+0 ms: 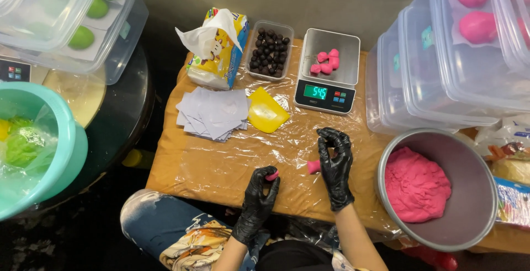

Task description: The person is portioning pink dough by weighing small pieces on a digital scale and then rolling them into balls.

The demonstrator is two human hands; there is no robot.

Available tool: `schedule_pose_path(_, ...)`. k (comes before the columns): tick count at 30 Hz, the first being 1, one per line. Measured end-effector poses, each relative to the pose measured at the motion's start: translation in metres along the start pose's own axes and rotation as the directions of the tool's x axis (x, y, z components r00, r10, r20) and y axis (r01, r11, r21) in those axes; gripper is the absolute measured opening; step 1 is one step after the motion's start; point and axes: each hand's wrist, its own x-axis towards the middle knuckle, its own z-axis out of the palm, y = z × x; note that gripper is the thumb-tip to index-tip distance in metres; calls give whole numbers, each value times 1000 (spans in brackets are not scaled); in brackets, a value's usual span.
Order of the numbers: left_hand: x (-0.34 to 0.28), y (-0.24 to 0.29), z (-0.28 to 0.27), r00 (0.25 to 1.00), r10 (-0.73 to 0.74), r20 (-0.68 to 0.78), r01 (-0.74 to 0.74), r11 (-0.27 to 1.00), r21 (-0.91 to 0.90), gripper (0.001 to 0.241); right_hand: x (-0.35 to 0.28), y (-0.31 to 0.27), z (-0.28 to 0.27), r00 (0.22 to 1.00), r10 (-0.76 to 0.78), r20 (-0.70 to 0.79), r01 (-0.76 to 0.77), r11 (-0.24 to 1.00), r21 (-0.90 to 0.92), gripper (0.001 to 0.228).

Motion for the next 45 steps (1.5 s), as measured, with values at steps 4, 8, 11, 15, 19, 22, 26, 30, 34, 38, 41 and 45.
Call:
schedule_pose_path(4, -4, -2, -2, 997, -82, -9, 82, 996, 32, 26, -14, -6, -4, 992, 34, 123, -39, 998, 41, 20)
schedule_pose_path(8, -14, -12, 0, 989, -146, 9, 146, 989, -6, 29, 3, 17, -3, 989, -45, 139, 46, 999, -7, 24)
schedule_pose_path(11, -13, -12, -2, 991, -135, 19, 136, 990, -48, 25, 48, 27, 2, 998, 18, 56, -12, 994, -105, 20)
schedule_pose_path(15, -4, 2, -4, 997, -64, 31, 65, 997, -41, 20, 114, 63, 28, 997, -72, -9, 71, 994, -85, 22)
schedule_pose_path(19, -3, 2, -4, 999, -40, -3, 40, 999, -18, 20, 153, 75, 55, 993, -110, 30, 113, 989, -93, 27)
schedule_pose_path(22, -5, -3, -2, 994, -101, -33, 99, 993, -61, 21, 155, 117, 79, 985, -174, -10, 164, 946, -281, 32)
schedule_pose_path(26, -5, -5, -2, 991, -131, -27, 123, 973, -194, 20, 153, 126, 89, 951, -304, -64, 240, 850, -469, 26)
schedule_pose_path(30, 0, -4, -10, 990, -139, -28, 128, 961, -246, 24, 143, 109, 84, 957, -184, -225, 115, 950, -290, 47)
schedule_pose_path(34, 6, 0, -15, 980, -197, -28, 182, 944, -277, 22, 105, 12, 39, 992, 90, 92, -101, 987, 124, 22)
schedule_pose_path(38, 2, -14, -13, 915, -403, 8, 360, 807, -467, 22, 28, -50, 17, 848, 106, 519, -334, 868, 368, 25)
schedule_pose_path(41, 12, -5, -20, 913, -407, 28, 389, 848, -360, 40, -21, -41, 20, 806, -125, 579, -49, 960, 276, 23)
schedule_pose_path(45, 12, -3, -19, 925, -376, 61, 367, 839, -403, 23, -44, -47, 18, 812, -172, 558, 46, 971, 233, 33)
